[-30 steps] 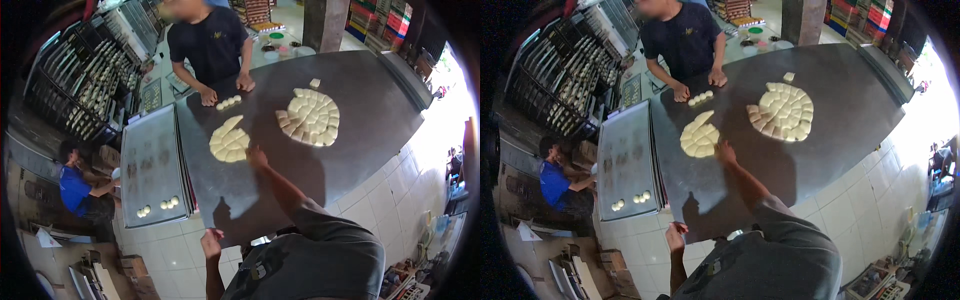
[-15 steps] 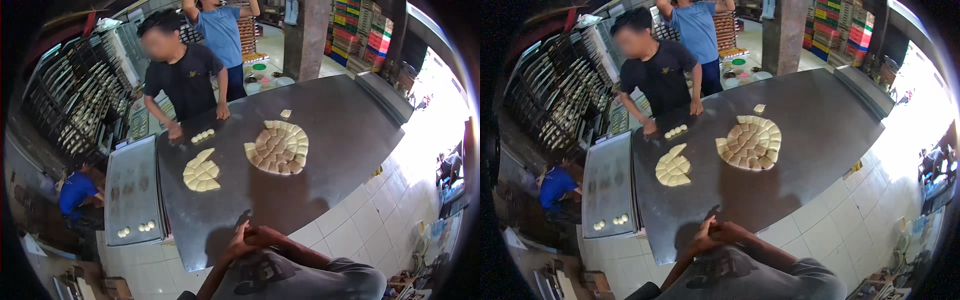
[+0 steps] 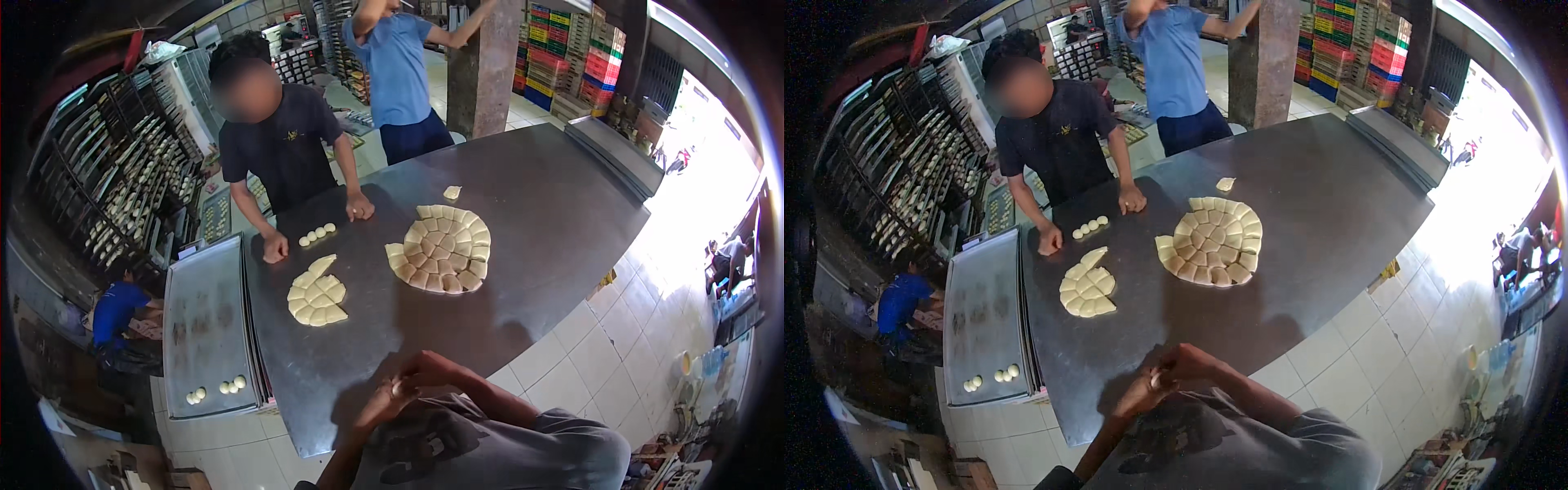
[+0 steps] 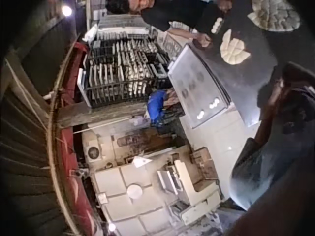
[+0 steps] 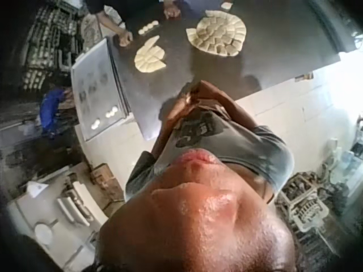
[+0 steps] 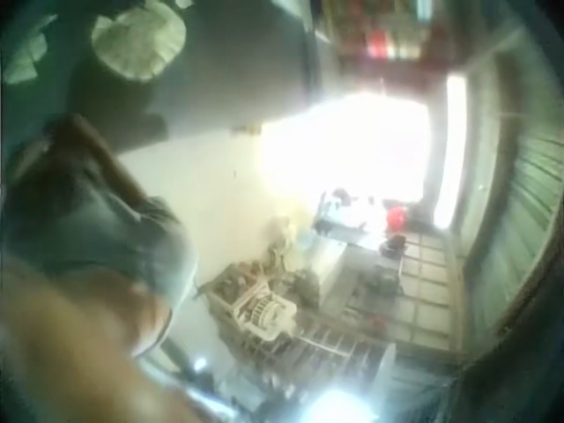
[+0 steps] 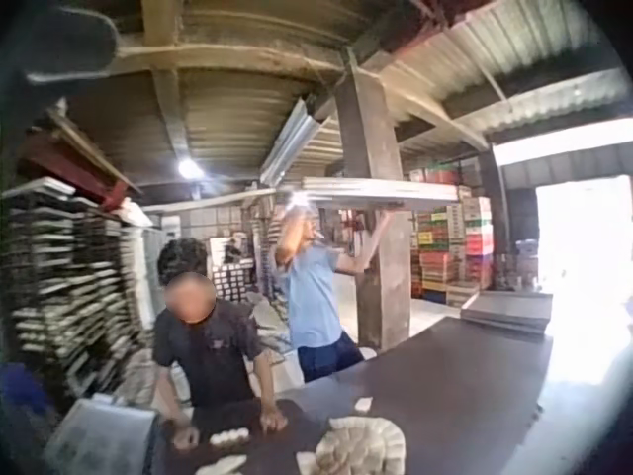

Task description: Rolling pieces of dough into small balls and arranging them on baking trays in a bakery.

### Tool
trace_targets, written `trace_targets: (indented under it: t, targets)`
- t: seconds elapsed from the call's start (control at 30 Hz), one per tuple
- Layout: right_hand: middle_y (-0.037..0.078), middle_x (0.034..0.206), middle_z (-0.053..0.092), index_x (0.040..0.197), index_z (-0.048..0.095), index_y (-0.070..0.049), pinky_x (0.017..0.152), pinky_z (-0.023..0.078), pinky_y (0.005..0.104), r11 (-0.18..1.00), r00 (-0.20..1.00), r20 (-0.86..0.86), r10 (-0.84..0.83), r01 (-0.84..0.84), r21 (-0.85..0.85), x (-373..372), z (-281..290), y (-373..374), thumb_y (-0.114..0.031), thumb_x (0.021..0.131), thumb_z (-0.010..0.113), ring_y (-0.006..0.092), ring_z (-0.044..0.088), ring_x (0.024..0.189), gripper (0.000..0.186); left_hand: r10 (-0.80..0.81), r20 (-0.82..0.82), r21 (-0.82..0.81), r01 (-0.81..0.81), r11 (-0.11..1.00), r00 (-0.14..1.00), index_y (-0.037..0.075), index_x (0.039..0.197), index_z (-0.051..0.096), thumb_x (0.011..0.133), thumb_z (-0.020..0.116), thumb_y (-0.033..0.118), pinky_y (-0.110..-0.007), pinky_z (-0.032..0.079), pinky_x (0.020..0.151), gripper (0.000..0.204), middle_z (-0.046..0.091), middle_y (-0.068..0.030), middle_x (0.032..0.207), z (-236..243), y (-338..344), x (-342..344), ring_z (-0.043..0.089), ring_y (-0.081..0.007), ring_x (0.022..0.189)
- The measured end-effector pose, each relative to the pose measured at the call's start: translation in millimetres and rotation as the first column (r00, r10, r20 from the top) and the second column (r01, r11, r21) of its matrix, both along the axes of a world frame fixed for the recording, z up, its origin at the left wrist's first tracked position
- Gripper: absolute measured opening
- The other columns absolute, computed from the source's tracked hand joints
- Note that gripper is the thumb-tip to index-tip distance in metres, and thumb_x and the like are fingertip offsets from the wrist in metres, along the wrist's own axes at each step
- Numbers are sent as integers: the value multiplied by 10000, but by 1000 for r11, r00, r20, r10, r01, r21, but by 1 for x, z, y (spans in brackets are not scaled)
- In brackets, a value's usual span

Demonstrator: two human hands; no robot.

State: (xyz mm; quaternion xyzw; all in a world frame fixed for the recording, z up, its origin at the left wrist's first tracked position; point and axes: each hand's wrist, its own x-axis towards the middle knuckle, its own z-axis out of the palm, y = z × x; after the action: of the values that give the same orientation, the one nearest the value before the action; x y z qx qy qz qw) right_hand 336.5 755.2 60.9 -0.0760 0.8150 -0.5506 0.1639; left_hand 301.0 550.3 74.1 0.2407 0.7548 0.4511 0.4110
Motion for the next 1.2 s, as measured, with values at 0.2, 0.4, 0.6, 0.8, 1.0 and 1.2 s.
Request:
trace_targets:
  t: [0.2,0.4,0.6,0.8,1.0,1.2]
  targets:
    - [64,967,706,1115,681,-44,781,486,297,999,972,-235,17,-23,-22,2,43,6,-200,907,634,170,602,798,264,-160,-231,-60,150,987,960,-24,1145,581,939,501,381,-434,463,762,462,661,-206,1022,32,-7,2,635,-357,913]
    - [54,845,668,963,649,-22,685,467,311,957,959,36,-281,277,84,1,38,-55,-381,1029,461,185,559,714,410,-374,-518,-446,130,886,770,5,1039,638,909,575,342,-441,442,688,366,668,-148,888,22,-3,-9,595,-332,727]
    - [31,843,605,925,615,-63,607,401,313,928,870,347,349,-269,-260,6,36,-26,-522,999,455,159,465,683,492,-216,-606,-125,176,976,766,52,884,655,829,523,203,-437,432,597,208,670,-119,835,49,-32,-2,613,-364,712]
    - [54,953,622,1047,619,-67,697,436,339,731,751,22,660,-636,-249,12,33,9,-464,989,497,176,519,765,420,-386,-563,61,503,862,731,64,856,667,802,570,143,-362,437,571,136,649,-81,762,124,-52,12,607,-254,647]
    - [154,1126,574,1238,524,-33,921,407,478,975,1000,-5,22,-20,223,22,-31,41,-339,990,457,317,529,1012,400,9,-875,-78,-159,984,484,96,1030,660,858,591,163,-372,452,661,197,645,-86,894,-35,-107,4,598,-267,792]
    - [190,1186,512,1370,448,-86,953,366,533,729,939,-331,-97,293,619,48,-87,9,-328,905,541,377,475,1111,532,119,-957,-89,-655,751,265,82,1093,613,890,585,180,-419,445,716,227,614,-135,968,-132,-162,-21,578,-323,882]
